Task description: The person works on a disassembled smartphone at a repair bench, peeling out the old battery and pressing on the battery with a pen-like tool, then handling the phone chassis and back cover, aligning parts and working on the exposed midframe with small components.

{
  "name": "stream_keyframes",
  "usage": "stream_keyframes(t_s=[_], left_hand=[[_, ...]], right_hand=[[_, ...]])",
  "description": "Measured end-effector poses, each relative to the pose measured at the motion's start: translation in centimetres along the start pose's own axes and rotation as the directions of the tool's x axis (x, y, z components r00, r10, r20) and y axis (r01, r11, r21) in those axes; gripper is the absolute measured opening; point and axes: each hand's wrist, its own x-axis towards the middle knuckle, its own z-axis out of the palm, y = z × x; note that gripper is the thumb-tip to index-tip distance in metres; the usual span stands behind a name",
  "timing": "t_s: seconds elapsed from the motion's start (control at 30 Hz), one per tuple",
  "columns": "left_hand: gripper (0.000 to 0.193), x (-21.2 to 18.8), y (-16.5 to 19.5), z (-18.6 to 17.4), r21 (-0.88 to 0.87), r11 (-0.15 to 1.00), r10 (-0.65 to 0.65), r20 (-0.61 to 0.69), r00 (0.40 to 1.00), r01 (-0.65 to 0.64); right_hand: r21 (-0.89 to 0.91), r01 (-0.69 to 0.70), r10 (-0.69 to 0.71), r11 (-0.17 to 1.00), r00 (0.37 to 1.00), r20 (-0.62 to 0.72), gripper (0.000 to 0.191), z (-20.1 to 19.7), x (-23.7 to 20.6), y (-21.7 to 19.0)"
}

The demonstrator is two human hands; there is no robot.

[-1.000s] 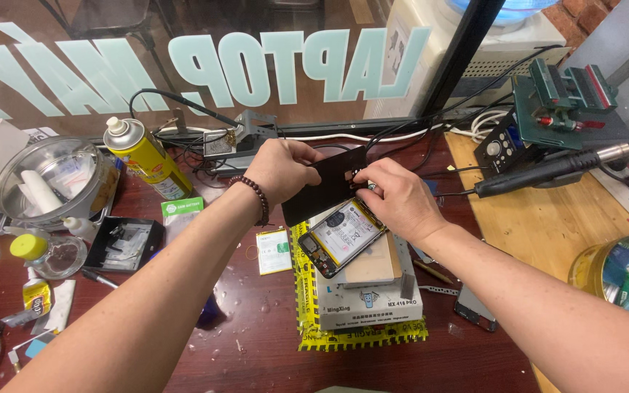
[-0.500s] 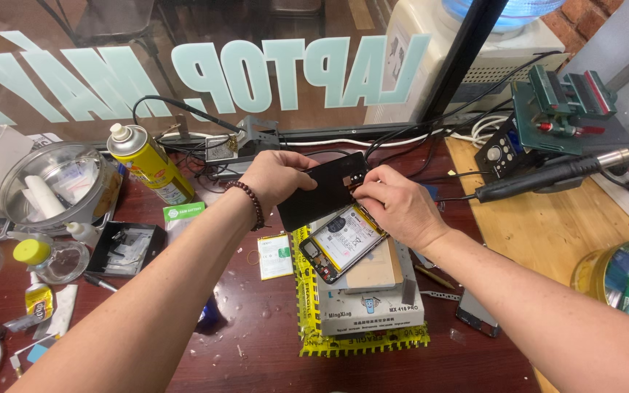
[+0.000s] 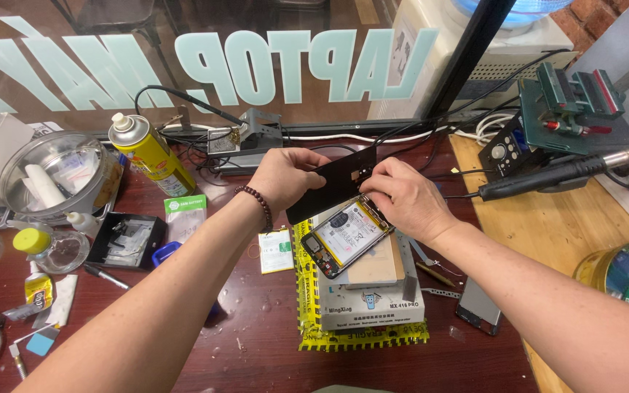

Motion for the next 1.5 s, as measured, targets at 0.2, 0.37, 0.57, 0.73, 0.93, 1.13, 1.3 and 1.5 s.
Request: stream_keyframes(t_s=[0.2, 0.37, 0.57, 0.73, 0.93, 1.13, 1.3, 1.5], left_hand=[[0.025, 0.3, -0.6, -0.8, -0.023, 0.999, 0.019, -0.112, 0.994, -0.022], [0.026, -0.3, -1.6, -2.8, -0.122, 0.993, -0.027, -0.208, 0.978, 0.001], [0.023, -1.1, -1.6, -3.7, -0.209, 0.977, -0.092, -0.208, 0.974, 0.048], [0.024, -0.8, -1.0, -2.6, -0.226, 0.974, -0.078, -0.189, 0.979, 0.034], [0.024, -0.7, -0.8, -1.8, -0.211, 0.977, -0.058, -0.167, 0.984, 0.021], [0.019, -1.6, -5.7, -4.6, 0.003, 0.995, -0.093, -0.380, 0.920, 0.102], [0.028, -5.1, -14.6, -8.5, 0.011, 0.944, -0.234, -0.680, 0.694, 0.330], [0.045, -6.5, -20.6, -8.7, 0.055, 0.830, -0.337, -0.744, 0.577, 0.555]], right_hand=[[0.182, -0.184, 0.212, 0.966, 0.966, -0.148, 0.013, -0.5, -0.6, 2.6], [0.698, -0.569, 0.794, 0.434, 0.608, 0.003, 0.017, -1.8, -2.4, 8.1], [0.824, -0.547, 0.915, 0.145, 0.391, 0.099, 0.015, -3.0, -7.5, 12.0], [0.798, -0.591, 0.930, 0.115, 0.346, 0.122, 0.015, -2.6, -9.3, 11.8], [0.665, -0.736, 0.936, 0.126, 0.311, 0.166, 0.013, -0.8, -10.2, 11.7], [-0.266, -0.942, 0.975, 0.205, 0.172, 0.142, 0.037, 1.2, -16.7, 11.6], [-0.358, -0.923, 0.985, 0.142, 0.097, 0.141, 0.046, 3.8, -20.7, 11.8], [-0.299, -0.944, 0.976, 0.140, 0.080, 0.203, 0.031, 4.6, -20.1, 11.6]])
